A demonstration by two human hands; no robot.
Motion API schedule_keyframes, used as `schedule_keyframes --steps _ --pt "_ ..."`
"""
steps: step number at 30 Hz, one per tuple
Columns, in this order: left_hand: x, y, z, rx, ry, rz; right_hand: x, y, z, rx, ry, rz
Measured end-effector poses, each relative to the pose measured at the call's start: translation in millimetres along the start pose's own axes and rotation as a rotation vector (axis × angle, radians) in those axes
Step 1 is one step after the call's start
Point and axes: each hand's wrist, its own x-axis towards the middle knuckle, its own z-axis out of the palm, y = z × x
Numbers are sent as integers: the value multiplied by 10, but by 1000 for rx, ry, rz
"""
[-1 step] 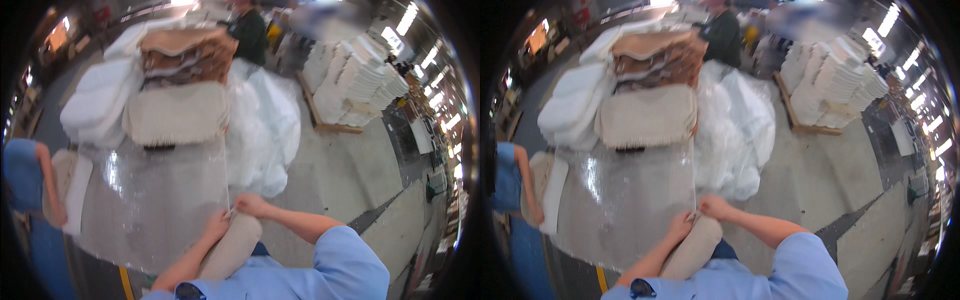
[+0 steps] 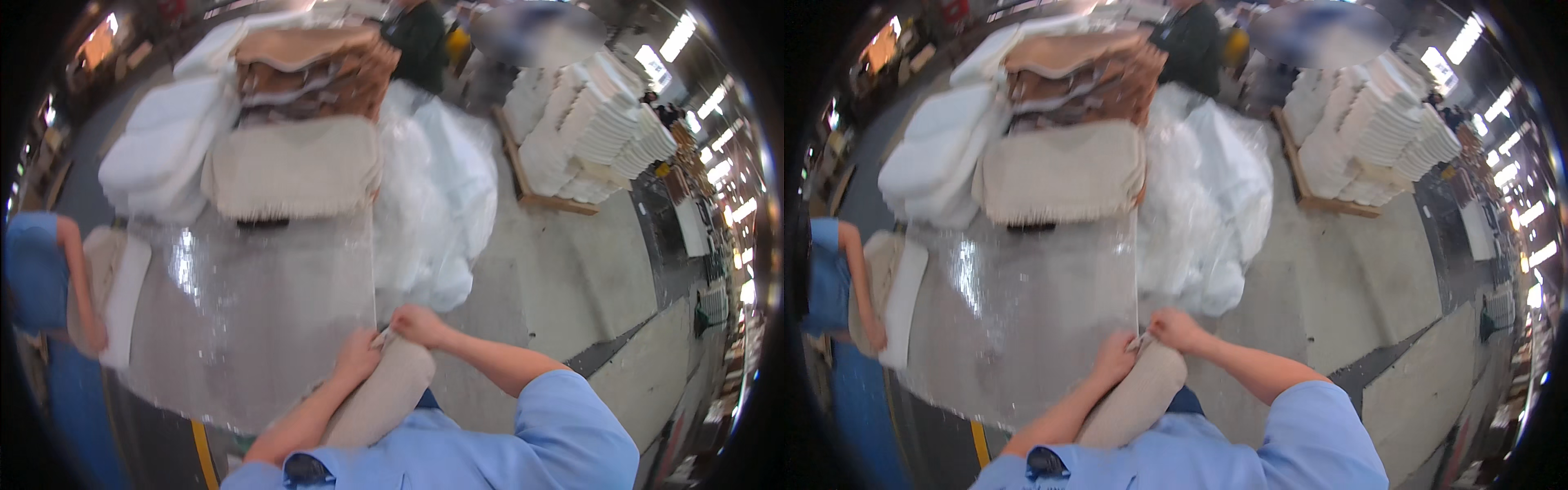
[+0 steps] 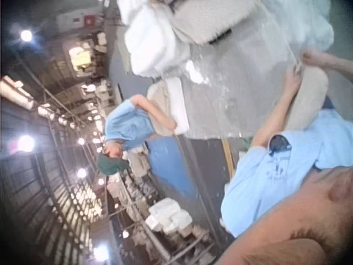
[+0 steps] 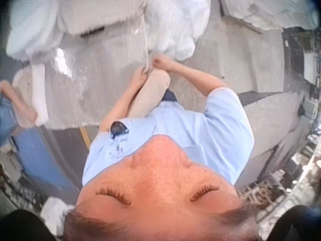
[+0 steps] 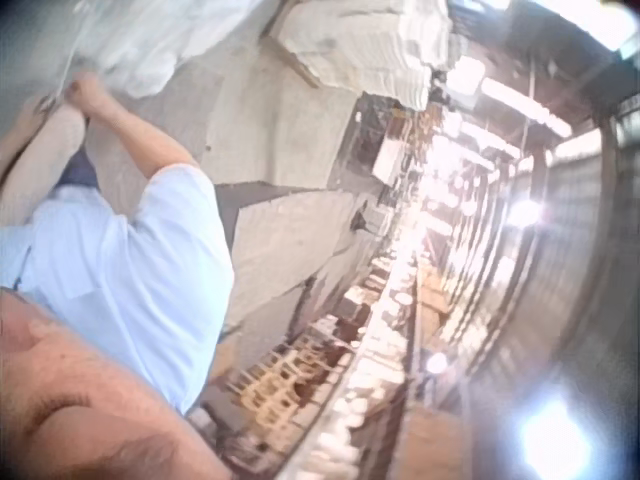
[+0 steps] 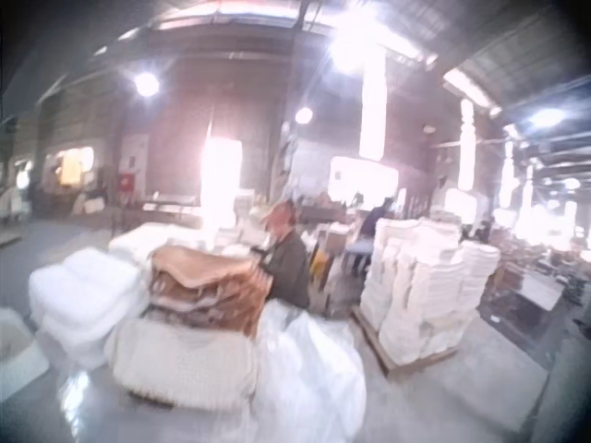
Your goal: The person repeatedly picks up foam inserts and fabric covers, inserts the foam into the covers, and stacks the finished cushions on a table. The person also handles stacks of foam and covers, moving them between piles during the process.
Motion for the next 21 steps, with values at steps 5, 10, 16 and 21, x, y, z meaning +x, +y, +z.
schedule_keyframes --steps 5,10,16,21 --pt "201 176 206 78 7 -49 -128 49 -98 172 31 230" --pt "352 191 245 113 -43 -134 7 128 -105 230 -51 438" --pt "498 121 282 157 -120 -220 164 365 164 591 -173 757" --pt "483 130 290 166 -130 -282 223 491 340 1021 -407 1023"
